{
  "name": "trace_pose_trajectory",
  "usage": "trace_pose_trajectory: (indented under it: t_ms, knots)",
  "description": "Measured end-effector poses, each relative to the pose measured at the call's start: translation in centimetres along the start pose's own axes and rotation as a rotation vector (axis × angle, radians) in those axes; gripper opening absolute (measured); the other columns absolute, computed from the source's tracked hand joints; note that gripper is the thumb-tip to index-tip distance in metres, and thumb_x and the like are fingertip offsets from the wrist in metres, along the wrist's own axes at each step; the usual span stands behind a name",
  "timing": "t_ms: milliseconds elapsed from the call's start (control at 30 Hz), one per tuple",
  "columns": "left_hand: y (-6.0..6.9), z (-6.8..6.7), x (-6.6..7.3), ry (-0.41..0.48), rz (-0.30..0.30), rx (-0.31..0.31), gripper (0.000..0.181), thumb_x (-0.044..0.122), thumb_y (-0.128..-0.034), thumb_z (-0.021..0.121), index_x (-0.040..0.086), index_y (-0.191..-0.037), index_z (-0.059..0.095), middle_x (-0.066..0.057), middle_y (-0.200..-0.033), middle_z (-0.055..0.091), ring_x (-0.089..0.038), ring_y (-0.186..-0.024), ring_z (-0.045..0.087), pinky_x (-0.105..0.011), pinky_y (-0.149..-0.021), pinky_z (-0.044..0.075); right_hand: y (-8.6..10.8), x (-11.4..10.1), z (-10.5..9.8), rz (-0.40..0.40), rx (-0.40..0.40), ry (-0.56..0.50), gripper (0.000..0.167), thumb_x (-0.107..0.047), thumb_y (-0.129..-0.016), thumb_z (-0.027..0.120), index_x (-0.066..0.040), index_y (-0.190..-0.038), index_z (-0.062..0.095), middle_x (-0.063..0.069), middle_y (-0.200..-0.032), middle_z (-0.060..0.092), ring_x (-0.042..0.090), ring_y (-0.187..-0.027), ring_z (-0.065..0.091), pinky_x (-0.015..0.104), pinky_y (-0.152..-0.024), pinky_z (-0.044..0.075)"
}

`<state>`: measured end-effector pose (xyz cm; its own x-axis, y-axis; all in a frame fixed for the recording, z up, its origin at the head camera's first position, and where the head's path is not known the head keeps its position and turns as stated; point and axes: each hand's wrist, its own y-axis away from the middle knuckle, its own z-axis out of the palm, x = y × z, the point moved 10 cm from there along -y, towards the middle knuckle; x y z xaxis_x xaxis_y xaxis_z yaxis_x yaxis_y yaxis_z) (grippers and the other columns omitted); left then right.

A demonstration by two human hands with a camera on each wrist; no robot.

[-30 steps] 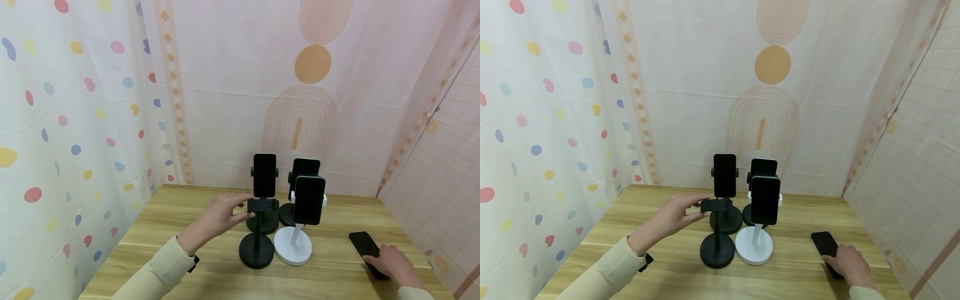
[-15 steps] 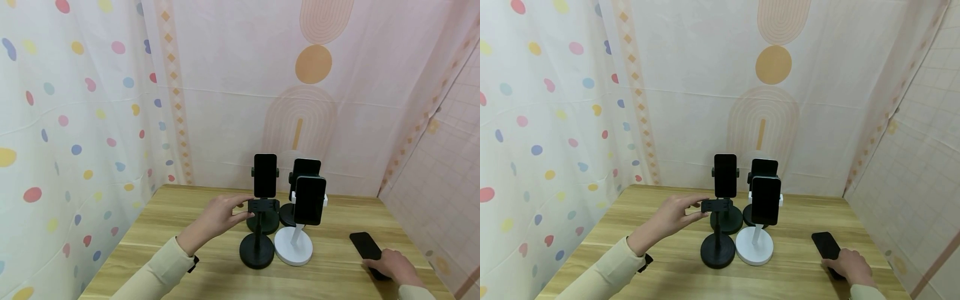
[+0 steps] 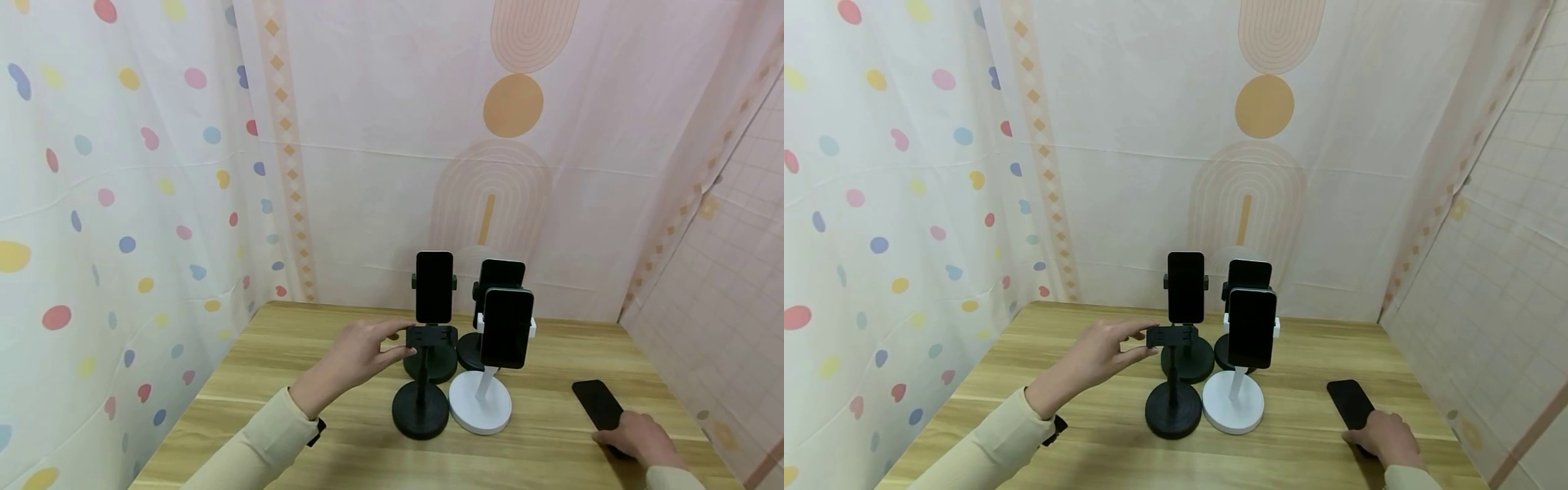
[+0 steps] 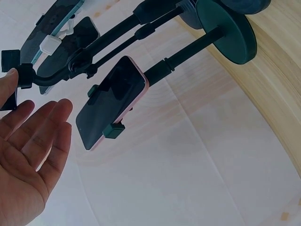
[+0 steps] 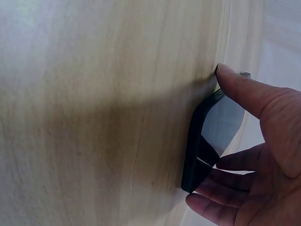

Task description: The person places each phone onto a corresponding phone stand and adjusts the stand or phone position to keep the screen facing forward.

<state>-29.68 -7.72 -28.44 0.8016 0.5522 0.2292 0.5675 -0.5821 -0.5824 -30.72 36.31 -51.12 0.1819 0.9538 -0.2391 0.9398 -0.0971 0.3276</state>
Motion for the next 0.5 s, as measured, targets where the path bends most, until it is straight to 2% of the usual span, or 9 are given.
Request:
trace_pose_trajectory:
  t_ms: [333, 500]
  knots:
    - [0.0, 0.12, -0.03, 0.003, 0.002, 0.001, 0.042, 0.027, -0.0882, 0.076, 0.012, -0.127, 0.068, -0.003, -0.109, 0.074, -0.017, -0.088, 0.071, -0.031, -0.067, 0.055, -0.39, 0.26, -0.25, -0.02, 0.059, 0.013, 0.077, -0.05, -0.086, 0.069, 0.024, -0.105, 0.056, 0.034, -0.096, 0.062, 0.051, -0.093, 0.057, 0.058, -0.083, 0.046]
    - [-0.01, 0.16, -0.08, 0.008, 0.0, -0.001, 0.042, 0.027, -0.0888, 0.076, 0.012, -0.127, 0.067, -0.003, -0.108, 0.074, -0.017, -0.089, 0.071, -0.03, -0.066, 0.055, -0.36, 0.31, -0.22, -0.012, 0.043, 0.015, 0.076, -0.049, -0.088, 0.067, 0.024, -0.107, 0.056, 0.035, -0.098, 0.061, 0.048, -0.092, 0.053, 0.06, -0.083, 0.043]
